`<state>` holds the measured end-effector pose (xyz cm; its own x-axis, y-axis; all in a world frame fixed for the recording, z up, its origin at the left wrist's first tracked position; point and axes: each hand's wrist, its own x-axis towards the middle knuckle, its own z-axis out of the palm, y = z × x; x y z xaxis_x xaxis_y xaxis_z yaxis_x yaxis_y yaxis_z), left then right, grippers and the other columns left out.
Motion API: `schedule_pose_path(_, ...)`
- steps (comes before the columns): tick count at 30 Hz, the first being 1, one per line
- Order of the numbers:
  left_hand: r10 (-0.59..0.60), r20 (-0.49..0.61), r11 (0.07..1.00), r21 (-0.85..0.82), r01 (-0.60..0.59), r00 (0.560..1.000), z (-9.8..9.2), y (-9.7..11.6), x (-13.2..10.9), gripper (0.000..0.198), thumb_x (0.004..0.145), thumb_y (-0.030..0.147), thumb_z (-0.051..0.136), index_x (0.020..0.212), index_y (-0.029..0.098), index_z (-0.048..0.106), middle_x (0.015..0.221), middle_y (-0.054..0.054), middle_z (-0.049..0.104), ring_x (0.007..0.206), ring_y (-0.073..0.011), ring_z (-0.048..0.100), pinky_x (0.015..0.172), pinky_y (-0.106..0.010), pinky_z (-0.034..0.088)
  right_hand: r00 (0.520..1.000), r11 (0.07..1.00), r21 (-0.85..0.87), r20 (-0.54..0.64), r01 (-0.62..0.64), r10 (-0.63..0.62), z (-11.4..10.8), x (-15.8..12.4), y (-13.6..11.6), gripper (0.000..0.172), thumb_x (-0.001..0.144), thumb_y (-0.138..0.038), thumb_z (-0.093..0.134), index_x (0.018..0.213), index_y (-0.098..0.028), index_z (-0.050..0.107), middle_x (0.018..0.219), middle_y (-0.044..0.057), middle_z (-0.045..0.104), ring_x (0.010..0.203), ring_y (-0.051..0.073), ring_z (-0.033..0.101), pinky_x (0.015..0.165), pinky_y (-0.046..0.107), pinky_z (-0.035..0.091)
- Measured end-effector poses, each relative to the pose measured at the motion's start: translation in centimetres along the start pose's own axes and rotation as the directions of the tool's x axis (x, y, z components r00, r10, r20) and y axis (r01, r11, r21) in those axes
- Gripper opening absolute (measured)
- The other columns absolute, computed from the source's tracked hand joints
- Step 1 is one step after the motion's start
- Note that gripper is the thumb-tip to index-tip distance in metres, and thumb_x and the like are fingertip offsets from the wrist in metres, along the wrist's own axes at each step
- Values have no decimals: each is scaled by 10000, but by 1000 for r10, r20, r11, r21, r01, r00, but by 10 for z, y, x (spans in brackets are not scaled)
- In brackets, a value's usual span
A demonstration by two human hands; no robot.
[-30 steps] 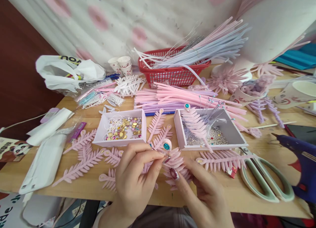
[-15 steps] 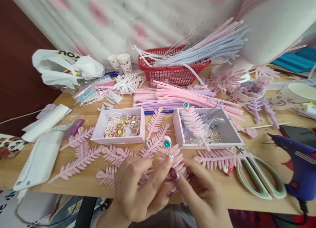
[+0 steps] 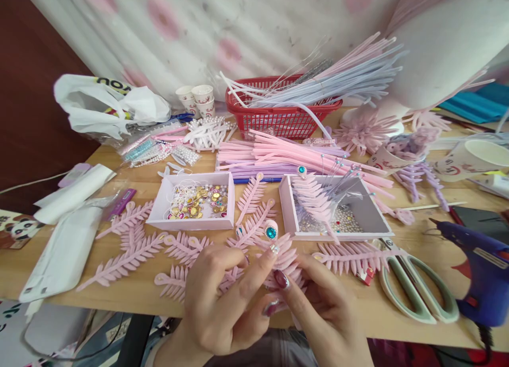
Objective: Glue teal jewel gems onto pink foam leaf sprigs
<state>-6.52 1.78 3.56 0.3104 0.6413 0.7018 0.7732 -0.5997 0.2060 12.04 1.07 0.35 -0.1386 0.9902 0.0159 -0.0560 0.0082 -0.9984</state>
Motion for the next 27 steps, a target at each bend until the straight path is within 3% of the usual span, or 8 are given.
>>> schedule_pose_path(3, -16, -12, 1000, 13, 17, 1000, 2, 0, -1, 338, 1120, 268, 370, 1227, 111, 650, 1032, -54, 493, 855, -155, 519, 761, -288, 476, 1000, 1000, 16, 4, -27, 27, 4, 0, 1, 222, 976, -358, 734, 1184, -311, 796, 998, 52, 815, 844, 224, 778, 777, 316, 647)
schedule_pose_path(8, -9, -37, 1000, 7, 9, 999, 4, -1, -3, 326, 1109, 252, 377, 1219, 107, 649, 1027, -65, 512, 858, -158, 540, 759, -283, 495, 988, 990, 84, -97, -111, 119, 14, -1, -4, 247, 941, -456, 767, 1130, -302, 803, 994, 44, 809, 879, 219, 768, 835, 316, 621)
schedule_pose_path(13, -58, -119, 998, 1, 59, 991, 0, -8, -11, 337, 993, 110, 498, 1309, 96, 613, 1083, -102, 625, 937, -191, 623, 829, -304, 526, 980, 987, 75, -130, -145, 153, 7, 3, -24, 290, 896, -522, 795, 1013, -256, 790, 839, 25, 780, 728, 179, 717, 709, 260, 579)
schedule_pose_path(16, -68, -133, 997, 15, 71, 989, 2, -13, -20, 398, 903, 64, 595, 1293, 131, 635, 1066, -86, 670, 922, -188, 645, 844, -293, 527, 981, 997, -46, -183, -69, 60, -13, 14, -40, 255, 912, -500, 775, 923, -245, 769, 726, -3, 718, 635, 147, 636, 636, 235, 522)
schedule_pose_path(20, -243, -311, 970, -55, 238, 919, 13, -17, -33, 316, 864, 36, 671, 1127, 203, 725, 993, -49, 714, 865, -187, 660, 822, -322, 515, 946, 948, -319, -305, 9, -112, -53, 42, -57, 300, 880, -501, 746, 793, -217, 705, 726, 3, 638, 659, 157, 565, 599, 255, 433)
schedule_pose_path(23, -236, -370, 971, -59, 230, 899, 22, -22, -39, 267, 857, 58, 707, 1053, 231, 763, 931, -36, 727, 787, -193, 653, 748, -347, 512, 910, 839, -541, -372, -53, -182, -77, 69, -64, 343, 833, -530, 708, 721, -208, 672, 703, 3, 569, 687, 174, 501, 643, 296, 389)
schedule_pose_path(27, -168, -358, 986, -46, 163, 919, 26, -32, -41, 270, 834, 43, 722, 1008, 241, 782, 880, -33, 719, 742, -189, 644, 722, -355, 514, 916, 786, -614, -354, -77, -187, -81, 98, -68, 351, 799, -524, 666, 645, -209, 667, 684, 21, 589, 731, 206, 529, 679, 321, 379)
